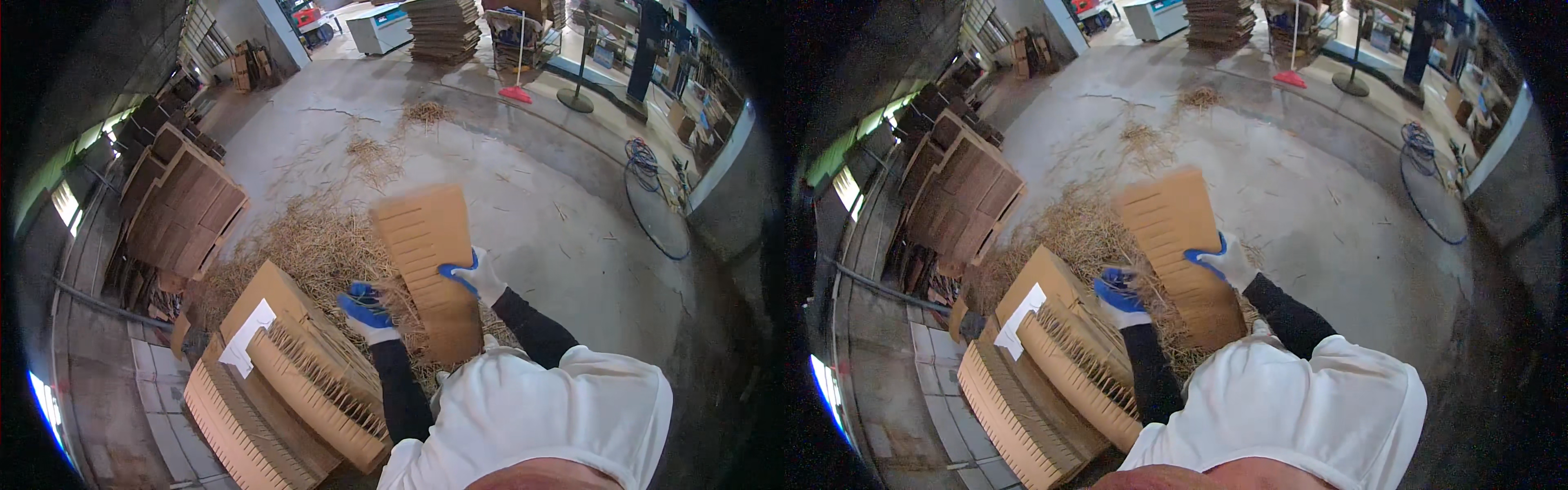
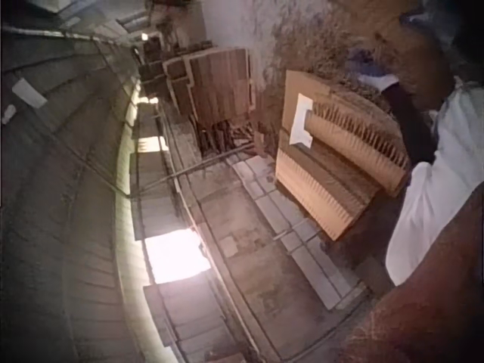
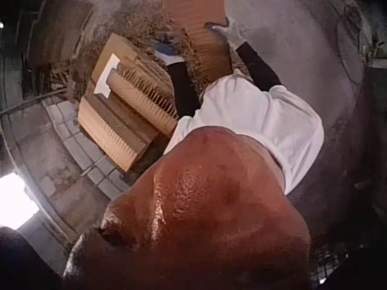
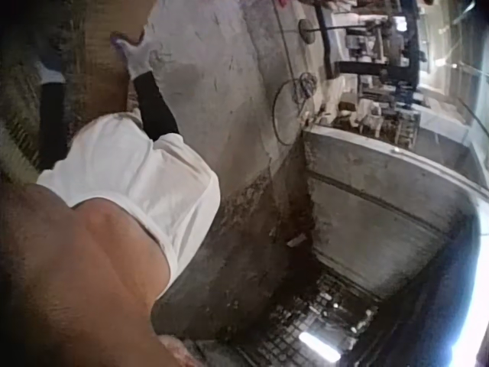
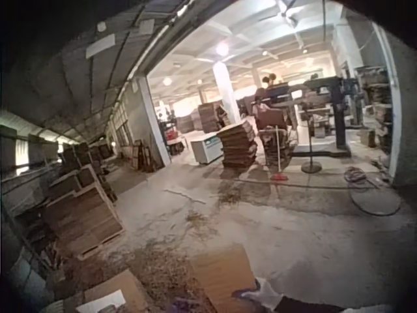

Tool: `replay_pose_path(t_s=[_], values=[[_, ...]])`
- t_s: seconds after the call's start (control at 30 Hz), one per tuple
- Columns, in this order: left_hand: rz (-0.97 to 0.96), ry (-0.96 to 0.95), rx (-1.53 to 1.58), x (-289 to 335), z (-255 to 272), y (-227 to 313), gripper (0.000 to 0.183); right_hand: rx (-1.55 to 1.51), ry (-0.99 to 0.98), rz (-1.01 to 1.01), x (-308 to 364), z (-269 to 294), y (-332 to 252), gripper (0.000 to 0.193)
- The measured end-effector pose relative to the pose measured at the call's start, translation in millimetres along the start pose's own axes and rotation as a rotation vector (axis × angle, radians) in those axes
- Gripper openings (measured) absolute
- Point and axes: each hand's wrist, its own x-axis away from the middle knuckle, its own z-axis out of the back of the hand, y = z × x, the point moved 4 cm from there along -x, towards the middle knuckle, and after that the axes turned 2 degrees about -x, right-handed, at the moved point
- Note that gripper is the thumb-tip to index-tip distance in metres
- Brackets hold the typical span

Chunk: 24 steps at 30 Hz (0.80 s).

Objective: Stacking and organizing pieces of corrugated cardboard in a storage or production area.

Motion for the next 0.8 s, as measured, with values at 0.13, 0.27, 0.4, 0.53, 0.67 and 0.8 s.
replay_pose_path(t_s=[0.13,0.27,0.4,0.53,0.67,0.8], values=[[0.011,-0.239,-0.219,46.4,-76.5,12.1,0.053,0.002,0.052,0.006,-6.3,19.7,11.4,0.045],[-0.151,-0.360,-0.782,72.9,-105.0,13.7,0.039,-0.114,0.092,-0.139,-5.0,14.2,24.2,0.045],[-0.288,-0.323,-0.759,69.0,-118.8,7.2,0.031,-0.069,0.090,-0.084,-3.7,19.8,25.8,0.045],[-0.277,-0.290,-0.699,67.1,-102.1,-3.2,0.030,-0.080,0.069,0.018,-3.8,12.8,19.5,0.044],[-0.489,-0.206,-0.748,55.6,-90.9,-10.1,0.019,0.014,0.058,0.051,-3.7,19.3,19.7,0.044],[-0.771,-0.156,-1.074,73.8,-116.9,14.4,0.013,0.084,0.068,0.050,1.4,18.3,11.6,0.044]])
